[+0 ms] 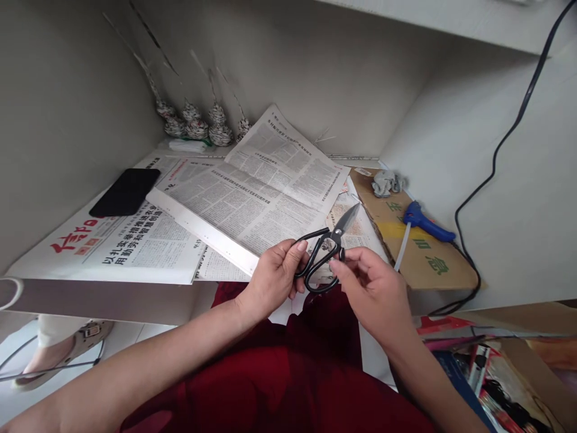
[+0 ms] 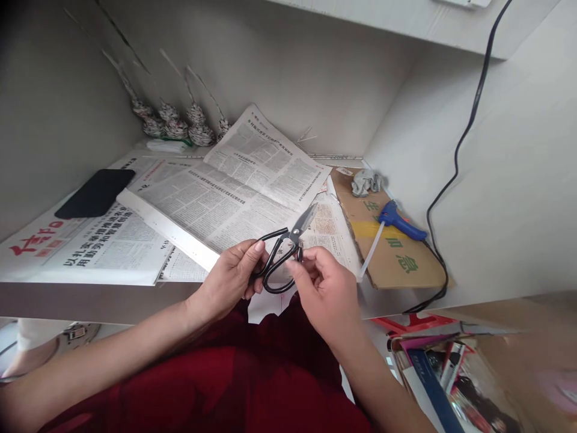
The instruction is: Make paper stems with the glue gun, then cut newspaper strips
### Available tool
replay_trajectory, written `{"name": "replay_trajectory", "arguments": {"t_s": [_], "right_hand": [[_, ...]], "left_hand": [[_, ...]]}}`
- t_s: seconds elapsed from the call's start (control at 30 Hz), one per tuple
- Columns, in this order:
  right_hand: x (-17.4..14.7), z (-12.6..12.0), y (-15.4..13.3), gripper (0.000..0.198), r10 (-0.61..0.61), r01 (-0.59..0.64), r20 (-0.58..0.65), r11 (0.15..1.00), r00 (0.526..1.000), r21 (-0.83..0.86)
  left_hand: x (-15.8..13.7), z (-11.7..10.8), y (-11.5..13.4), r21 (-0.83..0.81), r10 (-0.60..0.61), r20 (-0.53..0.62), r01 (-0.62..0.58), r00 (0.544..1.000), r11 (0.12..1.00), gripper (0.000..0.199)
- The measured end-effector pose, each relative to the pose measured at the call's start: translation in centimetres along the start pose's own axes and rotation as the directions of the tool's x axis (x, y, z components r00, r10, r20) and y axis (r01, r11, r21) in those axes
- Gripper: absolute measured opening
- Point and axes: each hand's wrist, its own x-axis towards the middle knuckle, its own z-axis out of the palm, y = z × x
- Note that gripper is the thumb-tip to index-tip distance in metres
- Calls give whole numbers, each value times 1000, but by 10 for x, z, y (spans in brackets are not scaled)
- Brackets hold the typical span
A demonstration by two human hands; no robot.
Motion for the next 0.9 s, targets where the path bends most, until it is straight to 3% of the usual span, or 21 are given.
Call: {"name": "replay_trajectory", "arguments": {"t_s": [0.1,0.2,0.27,0.37,0.47,0.57,0.63,0.7,0.77,0.9], "right_hand": [[1,7,-3,25,-220,158,-130,915,967,-371],[4,10,0,28,-318,213,-155,857,935,-470],[6,9,4,31,-261,185,-170,913,950,-364],[12,5,12,34,-38,39,-176,999,984,1],[16,5,16,29,131,-110,-52,950,990,291],[13,12,12,27,139,-210,214,910,967,357],[8,17,7,27,84,-246,391,889,917,386],[3,21,1,26,38,-274,492,867,870,416],[0,24,-4,26,31,-284,513,860,858,424],[-2,29,-6,20,72,-245,401,884,913,398]], "left_hand": [[-2,0,-2,20,18,0,-18,1000,1000,40],[-3,-1,-3,-4,22,-18,-22,1000,1000,39],[-2,-3,-3,-52,44,-47,-46,998,998,39],[0,-6,-2,-128,84,-85,-95,993,987,39],[2,-8,-2,-154,95,-82,-107,992,982,39],[2,-7,-2,-181,97,-84,-111,992,977,38],[2,-7,-1,-219,95,-88,-112,992,969,37],[2,-7,-1,-258,87,-90,-107,992,960,36],[2,-7,-1,-281,74,-90,-97,993,955,36],[1,-8,-1,-307,56,-92,-82,994,948,35]]}}
